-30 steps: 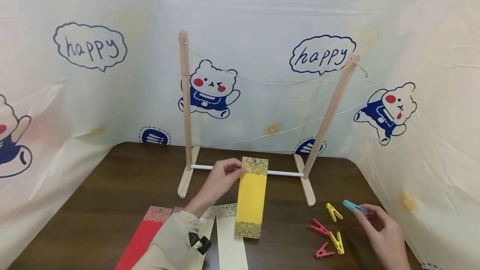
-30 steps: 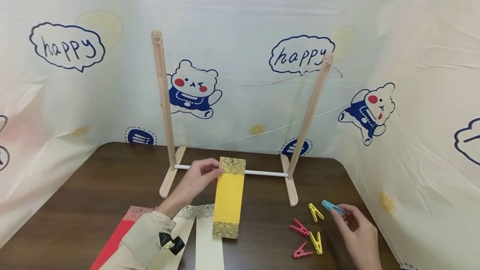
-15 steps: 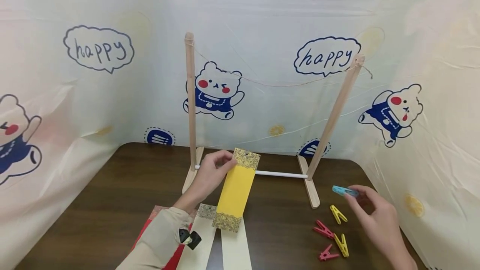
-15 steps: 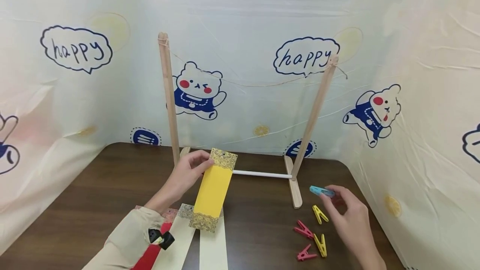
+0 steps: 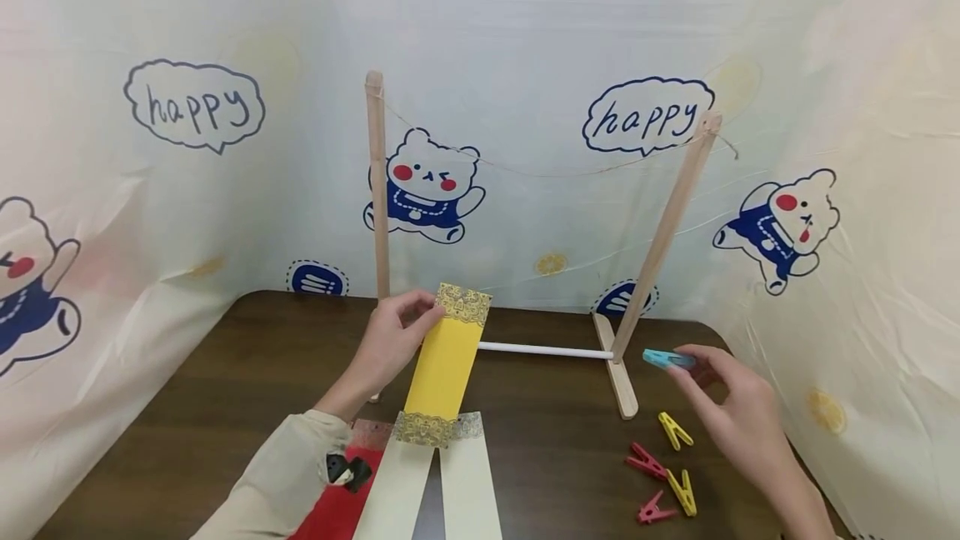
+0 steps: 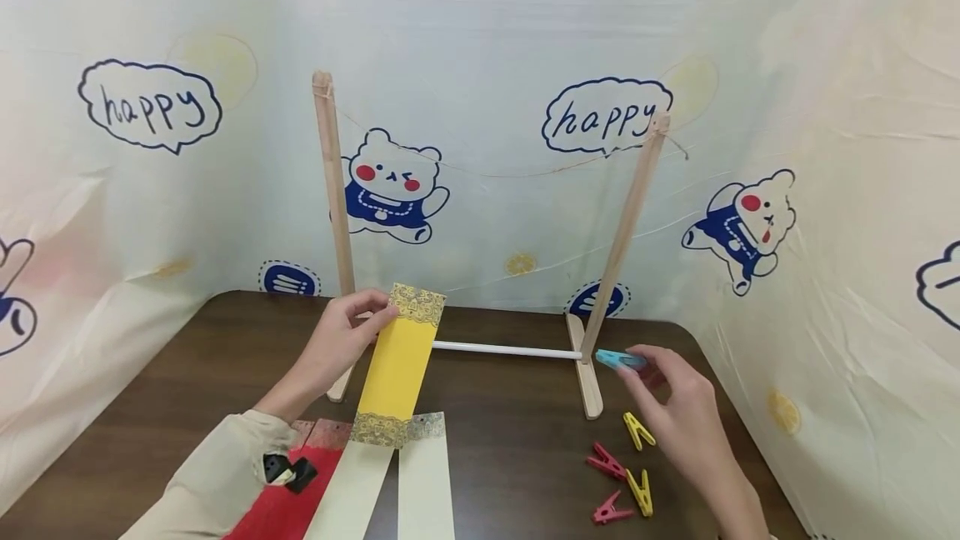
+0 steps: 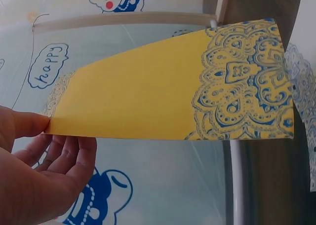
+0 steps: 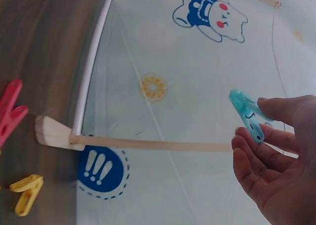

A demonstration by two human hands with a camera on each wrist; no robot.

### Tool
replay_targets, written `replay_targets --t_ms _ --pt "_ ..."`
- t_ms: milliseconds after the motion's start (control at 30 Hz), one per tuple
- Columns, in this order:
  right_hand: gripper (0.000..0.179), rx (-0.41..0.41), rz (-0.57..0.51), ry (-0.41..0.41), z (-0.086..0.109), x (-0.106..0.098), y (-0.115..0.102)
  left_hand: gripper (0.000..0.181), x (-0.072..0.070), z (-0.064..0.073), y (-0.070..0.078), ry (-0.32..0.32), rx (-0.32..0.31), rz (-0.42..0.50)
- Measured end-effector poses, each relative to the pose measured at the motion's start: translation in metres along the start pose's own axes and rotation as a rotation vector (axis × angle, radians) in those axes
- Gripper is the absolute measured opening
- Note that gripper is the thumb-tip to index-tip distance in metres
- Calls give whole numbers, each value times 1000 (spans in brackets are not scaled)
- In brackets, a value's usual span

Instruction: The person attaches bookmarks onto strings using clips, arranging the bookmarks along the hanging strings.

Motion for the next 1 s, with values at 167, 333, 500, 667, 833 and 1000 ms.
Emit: replay_targets --t_ms 167,333,500,667,833,1000 --pt "24 -73 -11 -4 -15 3 -12 18 -12 0 -3 28 -14 -22" --pt "25 -167 -23 -15 -34 5 -28 22 -24 0 1 43 -22 -7" --pt "26 -264 -69 -34 -50 9 -43 23 -35 -3 1 50 -20 -31" --pt "24 -298 -99 -78 -62 11 -52 21 -45 -9 6 60 -7 -82" --pt "25 -338 -76 -95 -75 11 -62 22 -57 -18 12 67 -21 -105" --pt "24 -386 -88 -108 -89 15 -73 28 -70 -26 17 60 -45 -94"
Point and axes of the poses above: each hand's wrist, its own z-axis away from the middle knuckle, its own x-axis out of the palm, y = z × x, the point moved 3 cm from there along -z, towards the middle knuckle, and after that the axes turned 11 degrees about -x, right-handed, at the moved point
